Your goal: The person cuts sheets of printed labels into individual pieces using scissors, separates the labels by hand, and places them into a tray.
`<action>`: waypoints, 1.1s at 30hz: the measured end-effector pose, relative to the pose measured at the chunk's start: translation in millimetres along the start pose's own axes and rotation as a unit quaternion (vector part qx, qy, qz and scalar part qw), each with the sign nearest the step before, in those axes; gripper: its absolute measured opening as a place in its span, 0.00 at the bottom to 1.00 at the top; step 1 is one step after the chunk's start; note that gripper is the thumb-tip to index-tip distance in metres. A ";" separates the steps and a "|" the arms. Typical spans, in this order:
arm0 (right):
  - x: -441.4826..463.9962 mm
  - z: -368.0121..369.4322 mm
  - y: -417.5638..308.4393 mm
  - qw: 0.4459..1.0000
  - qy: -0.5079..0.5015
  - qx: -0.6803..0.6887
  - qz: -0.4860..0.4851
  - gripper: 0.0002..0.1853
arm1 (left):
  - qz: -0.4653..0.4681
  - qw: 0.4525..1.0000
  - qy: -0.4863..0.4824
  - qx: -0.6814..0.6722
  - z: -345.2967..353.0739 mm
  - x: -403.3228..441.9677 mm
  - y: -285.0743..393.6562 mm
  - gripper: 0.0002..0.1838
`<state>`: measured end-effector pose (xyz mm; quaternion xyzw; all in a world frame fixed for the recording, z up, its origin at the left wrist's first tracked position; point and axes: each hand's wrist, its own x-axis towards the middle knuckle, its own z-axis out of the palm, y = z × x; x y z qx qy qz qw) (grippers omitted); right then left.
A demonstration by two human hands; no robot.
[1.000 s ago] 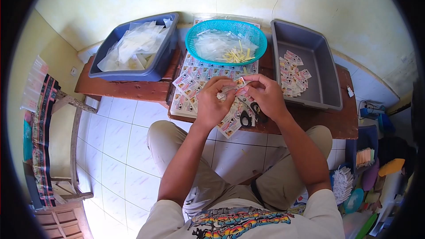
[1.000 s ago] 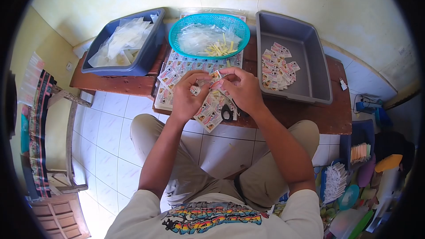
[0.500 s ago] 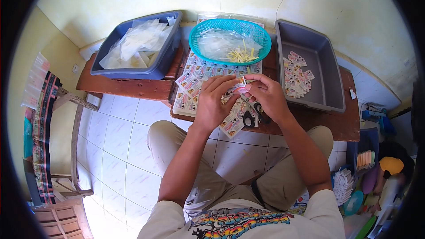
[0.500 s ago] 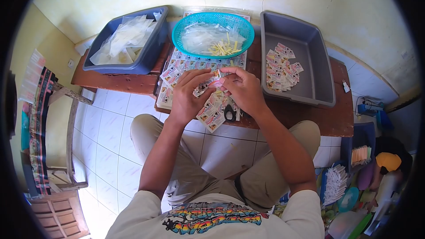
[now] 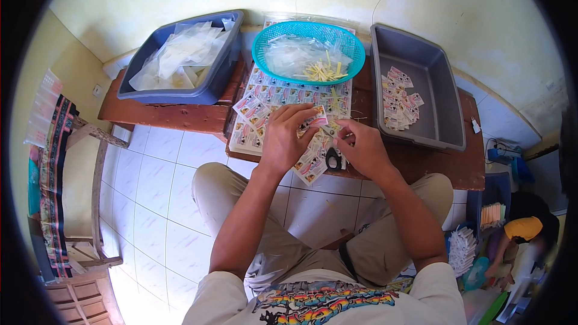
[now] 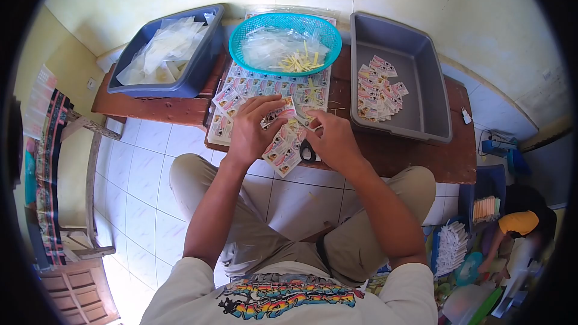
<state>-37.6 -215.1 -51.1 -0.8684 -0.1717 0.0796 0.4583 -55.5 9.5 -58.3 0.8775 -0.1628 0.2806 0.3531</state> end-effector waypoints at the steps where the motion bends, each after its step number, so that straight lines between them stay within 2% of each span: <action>1: -1.2 0.3 3.6 0.999 -0.017 -0.046 0.008 0.25 | -0.012 1.000 -0.011 0.002 1.1 -1.1 -0.3 0.19; 2: -3.4 2.1 7.4 0.999 -0.018 -0.046 0.008 0.25 | -0.013 1.000 -0.010 0.001 2.1 -2.1 -1.2 0.19; 4: -9.5 6.1 12.7 0.968 -0.030 -0.249 0.010 0.30 | -0.007 1.000 -0.019 0.010 3.3 -2.9 -2.6 0.19; 10: -14.0 19.9 11.9 0.949 -0.086 -0.301 0.034 0.39 | -0.011 1.000 -0.018 0.000 4.5 -1.9 -1.0 0.19; 13: -13.8 29.8 20.2 0.949 -0.071 -0.308 -0.007 0.39 | -0.006 1.000 -0.020 -0.008 6.1 -1.5 -0.8 0.19; 16: -9.8 35.7 23.0 0.942 -0.069 -0.328 -0.001 0.37 | -0.006 1.000 -0.019 -0.014 7.5 -1.6 -1.6 0.19; 23: 1.7 23.2 18.0 0.946 -0.091 -0.308 0.035 0.37 | -0.010 1.000 -0.004 -0.025 1.0 0.7 0.7 0.19; 28: -1.6 5.2 29.9 0.977 -0.051 -0.207 -0.003 0.41 | -0.008 1.000 0.001 -0.022 -3.6 -0.4 2.5 0.18; 33: -9.8 -10.1 8.9 0.990 -0.048 -0.133 0.009 0.43 | -0.006 1.000 0.010 -0.029 -4.3 -0.4 3.1 0.18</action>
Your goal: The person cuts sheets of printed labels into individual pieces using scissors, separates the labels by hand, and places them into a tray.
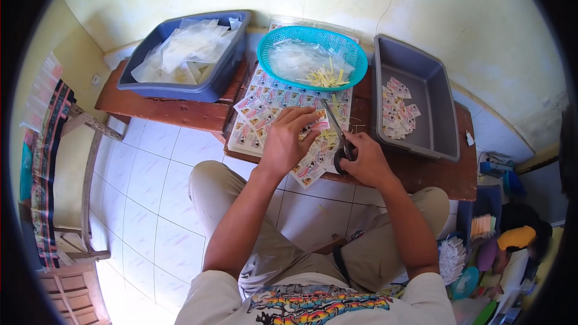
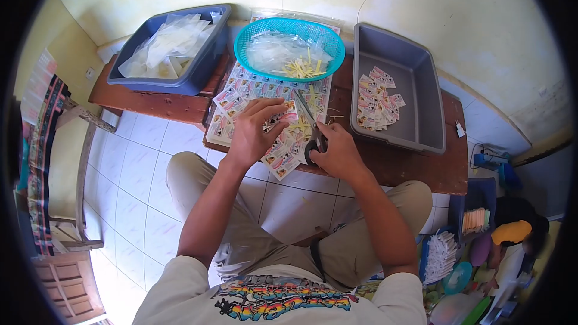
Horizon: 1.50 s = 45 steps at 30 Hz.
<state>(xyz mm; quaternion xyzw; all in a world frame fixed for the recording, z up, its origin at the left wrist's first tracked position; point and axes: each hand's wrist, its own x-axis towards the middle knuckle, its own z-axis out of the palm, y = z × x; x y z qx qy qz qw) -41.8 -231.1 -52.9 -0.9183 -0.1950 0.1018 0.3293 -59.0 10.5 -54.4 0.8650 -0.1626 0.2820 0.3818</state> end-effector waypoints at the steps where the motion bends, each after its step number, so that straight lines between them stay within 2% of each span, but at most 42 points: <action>1: -1.9 -2.4 -2.9 0.999 -0.002 0.031 0.013 0.43 | 0.004 1.000 0.003 -0.004 0.5 0.5 0.3 0.18; 5: -8.8 -3.5 0.9 0.999 0.006 0.053 0.002 0.44 | 0.003 1.000 0.013 -0.009 3.1 0.1 -1.0 0.19; 10: -18.0 -5.8 -3.5 0.973 0.013 0.232 -0.004 0.45 | -0.004 1.000 0.016 -0.009 2.7 1.1 -2.6 0.19; 11: -19.6 -7.3 -5.7 0.973 0.010 0.231 -0.005 0.45 | -0.006 1.000 0.019 -0.008 2.7 1.6 -3.1 0.19; 16: -30.9 -14.3 -16.5 0.927 -0.053 0.371 -0.005 0.44 | -0.005 0.999 0.034 -0.002 2.3 4.3 -1.6 0.19; 25: -31.7 -8.9 -17.0 0.906 -0.072 0.418 -0.002 0.45 | -0.002 0.999 0.038 -0.008 5.1 8.8 1.4 0.20; 45: -28.3 -7.4 -16.4 0.899 -0.081 0.430 -0.005 0.43 | 0.015 0.999 0.026 -0.017 7.5 8.2 2.4 0.20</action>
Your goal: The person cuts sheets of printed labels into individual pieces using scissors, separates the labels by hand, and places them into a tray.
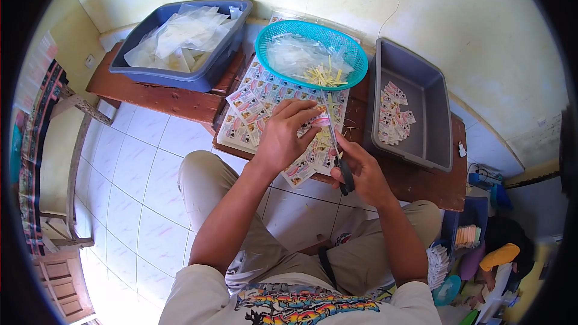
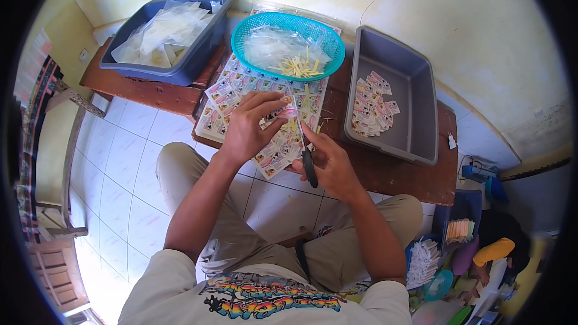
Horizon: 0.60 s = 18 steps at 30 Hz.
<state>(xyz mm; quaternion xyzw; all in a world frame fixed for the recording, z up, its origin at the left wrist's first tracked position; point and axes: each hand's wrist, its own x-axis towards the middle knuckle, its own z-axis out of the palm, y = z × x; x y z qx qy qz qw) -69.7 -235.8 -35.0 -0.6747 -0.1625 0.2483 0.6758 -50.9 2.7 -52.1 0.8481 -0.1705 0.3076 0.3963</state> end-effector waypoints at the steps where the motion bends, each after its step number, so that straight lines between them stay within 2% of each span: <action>1: 0.1 -0.1 -0.2 1.000 -0.001 0.000 0.000 0.43 | 0.000 1.000 -0.002 0.001 -0.1 -0.1 0.2 0.20; 18: 1.1 -1.5 5.5 1.000 0.002 -0.002 -0.003 0.42 | 0.003 1.000 -0.010 0.000 1.1 -1.6 0.8 0.20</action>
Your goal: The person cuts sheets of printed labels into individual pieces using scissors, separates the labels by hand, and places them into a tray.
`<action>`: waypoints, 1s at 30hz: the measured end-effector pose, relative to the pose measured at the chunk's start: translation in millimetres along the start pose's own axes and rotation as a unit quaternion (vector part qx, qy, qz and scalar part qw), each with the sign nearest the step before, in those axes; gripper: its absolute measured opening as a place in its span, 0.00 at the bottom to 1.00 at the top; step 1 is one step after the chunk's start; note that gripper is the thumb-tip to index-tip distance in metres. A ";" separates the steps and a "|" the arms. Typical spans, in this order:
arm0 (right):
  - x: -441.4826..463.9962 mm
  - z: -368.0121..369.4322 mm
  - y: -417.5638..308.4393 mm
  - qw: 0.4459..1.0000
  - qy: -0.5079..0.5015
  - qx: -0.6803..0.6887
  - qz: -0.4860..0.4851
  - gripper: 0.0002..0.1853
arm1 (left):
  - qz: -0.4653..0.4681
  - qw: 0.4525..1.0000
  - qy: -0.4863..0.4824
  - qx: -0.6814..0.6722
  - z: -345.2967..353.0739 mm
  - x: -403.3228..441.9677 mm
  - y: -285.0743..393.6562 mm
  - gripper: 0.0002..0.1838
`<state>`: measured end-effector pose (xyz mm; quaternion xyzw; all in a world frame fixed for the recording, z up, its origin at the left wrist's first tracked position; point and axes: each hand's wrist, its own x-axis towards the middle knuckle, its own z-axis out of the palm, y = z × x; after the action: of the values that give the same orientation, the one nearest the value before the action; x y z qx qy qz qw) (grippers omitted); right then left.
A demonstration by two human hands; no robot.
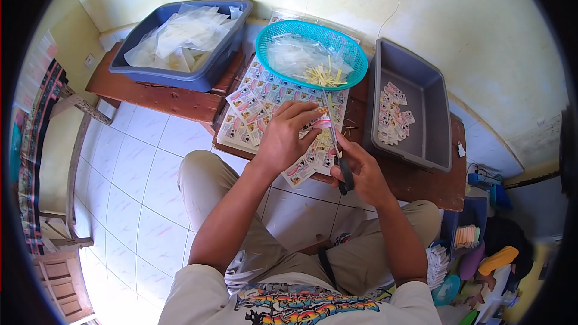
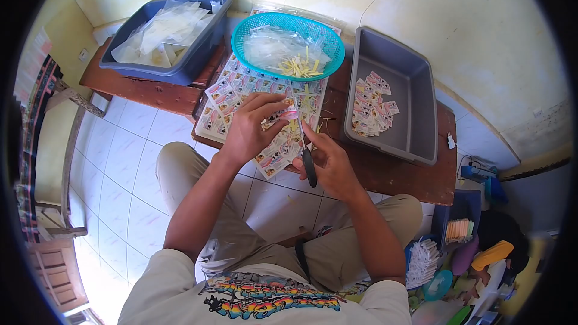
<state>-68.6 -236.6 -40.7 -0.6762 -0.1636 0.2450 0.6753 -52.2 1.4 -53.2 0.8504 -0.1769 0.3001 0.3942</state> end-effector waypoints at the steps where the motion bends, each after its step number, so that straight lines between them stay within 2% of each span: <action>1: -0.1 -0.5 0.5 1.000 -0.001 0.002 0.002 0.42 | 0.000 1.000 0.000 0.000 0.3 0.0 -0.1 0.20; 13: -1.0 2.9 -2.9 0.999 0.003 0.044 0.015 0.41 | -0.004 1.000 0.002 -0.002 1.8 0.0 -1.0 0.19; 30: -1.8 4.6 -6.7 1.000 -0.008 0.008 0.000 0.41 | -0.008 1.000 0.002 -0.006 1.3 0.4 0.0 0.19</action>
<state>-71.9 -233.6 -33.7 -0.6692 -0.1670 0.2516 0.6790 -51.4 0.3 -53.6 0.8487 -0.1707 0.2978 0.4022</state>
